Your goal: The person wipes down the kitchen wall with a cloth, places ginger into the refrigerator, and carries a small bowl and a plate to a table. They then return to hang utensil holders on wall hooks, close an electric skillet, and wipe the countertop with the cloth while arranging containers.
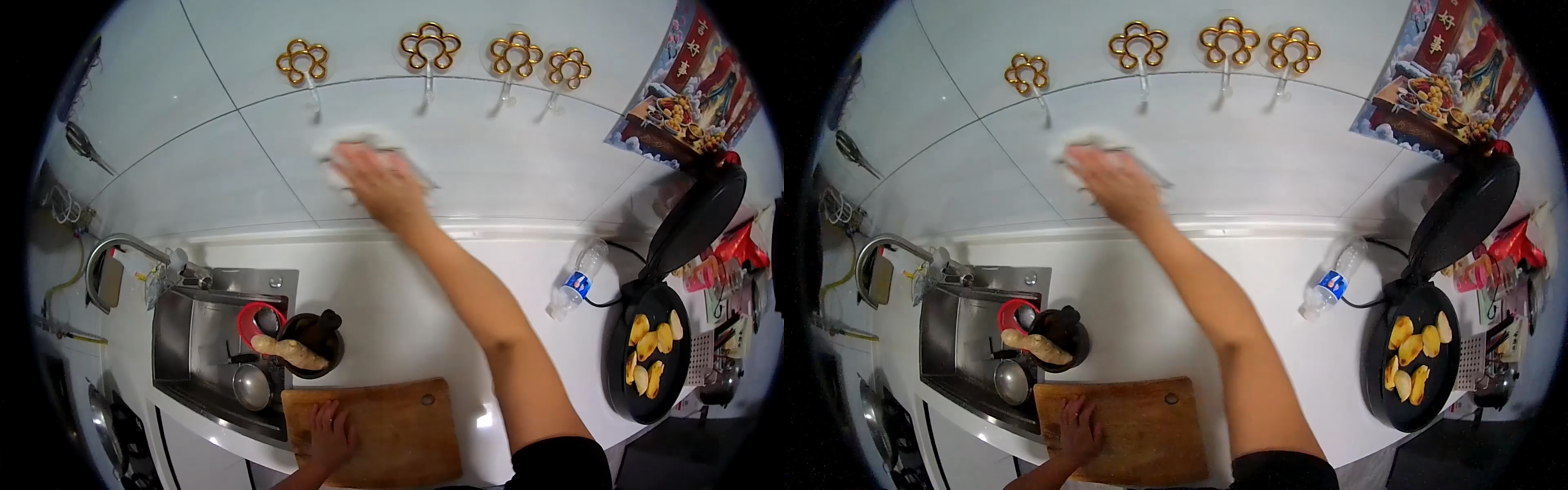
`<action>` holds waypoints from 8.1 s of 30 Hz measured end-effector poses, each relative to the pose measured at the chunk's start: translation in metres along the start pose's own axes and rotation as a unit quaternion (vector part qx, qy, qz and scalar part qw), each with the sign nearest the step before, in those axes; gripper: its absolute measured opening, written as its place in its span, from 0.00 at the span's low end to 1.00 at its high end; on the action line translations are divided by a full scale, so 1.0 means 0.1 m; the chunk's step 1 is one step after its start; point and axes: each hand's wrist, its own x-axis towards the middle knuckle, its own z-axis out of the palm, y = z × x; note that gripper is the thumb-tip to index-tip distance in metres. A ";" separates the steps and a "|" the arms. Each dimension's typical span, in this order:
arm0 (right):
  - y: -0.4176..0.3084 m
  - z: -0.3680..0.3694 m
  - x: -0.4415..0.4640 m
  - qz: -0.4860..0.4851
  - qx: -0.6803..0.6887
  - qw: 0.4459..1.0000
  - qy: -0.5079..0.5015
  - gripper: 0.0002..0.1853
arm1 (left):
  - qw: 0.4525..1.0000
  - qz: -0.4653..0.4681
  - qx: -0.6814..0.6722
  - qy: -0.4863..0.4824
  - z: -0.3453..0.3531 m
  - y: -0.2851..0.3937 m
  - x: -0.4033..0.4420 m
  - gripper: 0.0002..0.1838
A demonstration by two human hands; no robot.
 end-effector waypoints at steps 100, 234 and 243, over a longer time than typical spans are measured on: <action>-1.16 0.42 1.51 -0.236 -0.120 0.964 0.024 0.38 | 0.998 0.020 -0.049 0.041 0.12 -0.11 0.07 0.23; 1.61 -1.26 -0.25 0.298 -0.031 0.948 0.106 0.31 | 0.999 0.024 0.009 0.030 0.12 0.07 0.07 0.26; 1.76 -1.38 0.01 0.240 -0.047 0.950 0.193 0.32 | 1.000 0.011 -0.004 0.003 0.04 0.11 0.08 0.26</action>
